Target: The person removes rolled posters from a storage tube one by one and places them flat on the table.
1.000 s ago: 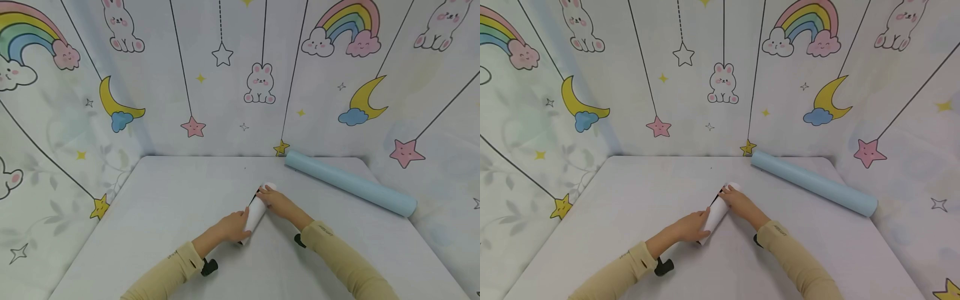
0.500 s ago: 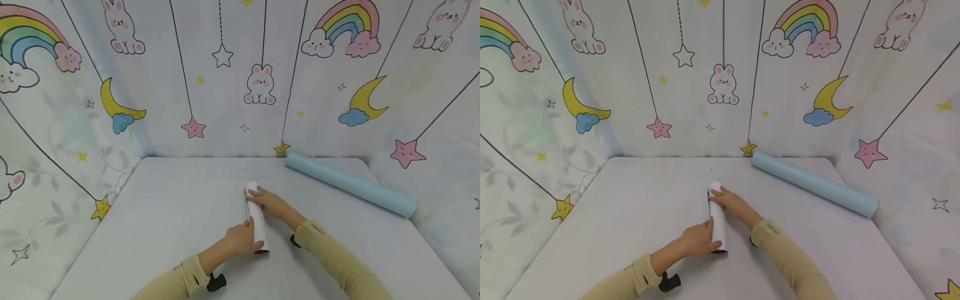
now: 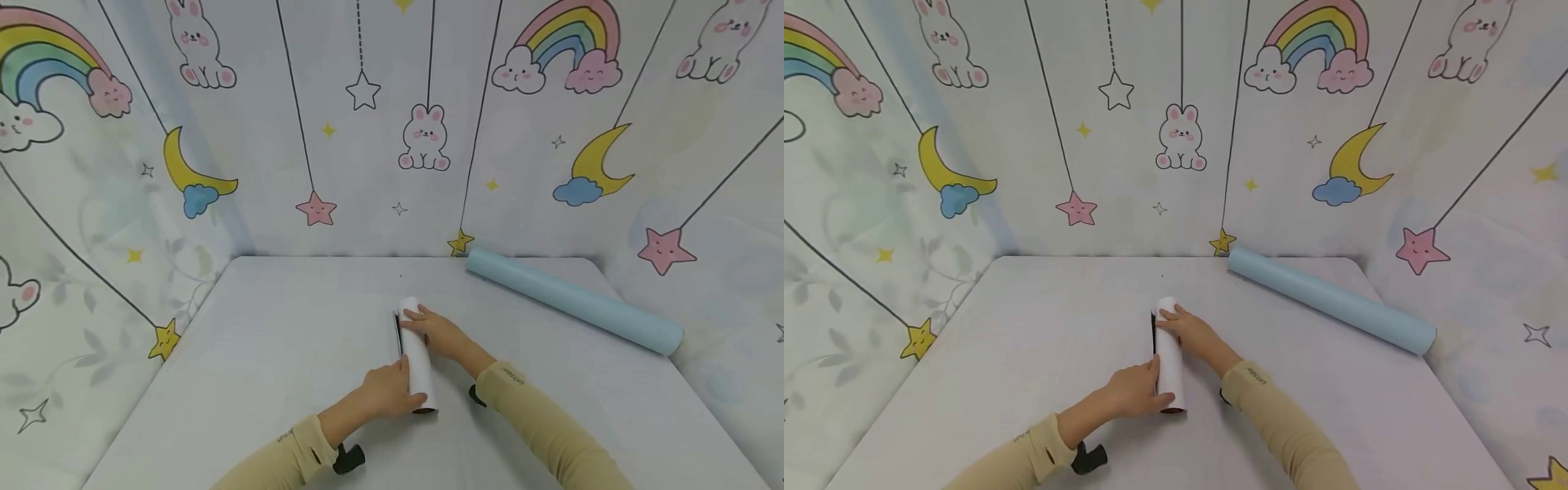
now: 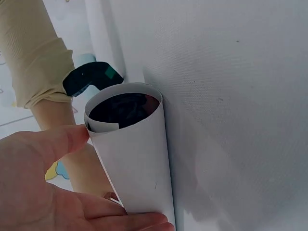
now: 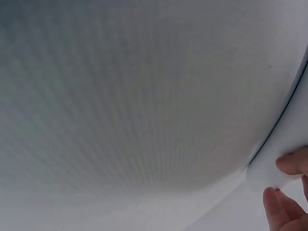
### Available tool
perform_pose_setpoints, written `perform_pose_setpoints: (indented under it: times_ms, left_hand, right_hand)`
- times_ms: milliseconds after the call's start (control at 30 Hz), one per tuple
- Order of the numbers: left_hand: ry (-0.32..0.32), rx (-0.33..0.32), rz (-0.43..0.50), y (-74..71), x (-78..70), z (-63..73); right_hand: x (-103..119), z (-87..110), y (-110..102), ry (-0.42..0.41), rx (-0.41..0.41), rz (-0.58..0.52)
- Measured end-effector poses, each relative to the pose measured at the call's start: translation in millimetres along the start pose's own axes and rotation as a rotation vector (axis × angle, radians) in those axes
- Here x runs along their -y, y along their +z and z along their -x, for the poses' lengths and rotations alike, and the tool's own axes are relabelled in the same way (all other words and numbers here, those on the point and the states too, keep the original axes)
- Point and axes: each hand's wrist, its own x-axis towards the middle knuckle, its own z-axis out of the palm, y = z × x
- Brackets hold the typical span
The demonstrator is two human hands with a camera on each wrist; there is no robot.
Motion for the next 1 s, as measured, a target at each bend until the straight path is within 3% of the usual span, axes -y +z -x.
perform_pose_setpoints:
  times_ms: [400,567,767,1000]
  left_hand:
    - [-0.001,0.009,-0.024,-6.9,7.1,3.9]
    - [0.02,-0.026,-0.021,-7.8,10.3,0.1]
    - [0.049,-0.073,-0.116,-7.1,24.0,-11.8]
    - [0.075,-0.124,-0.221,-14.0,40.4,-23.0]
  right_hand:
    - [1.4,1.3,-3.3,0.003,0.025,0.078]
    - [3.9,-1.4,-7.8,0.006,0.063,0.069]
    - [5.9,-5.0,-8.2,0.041,0.148,0.034]
    - [7.1,-3.3,-7.6,0.044,0.161,0.019]
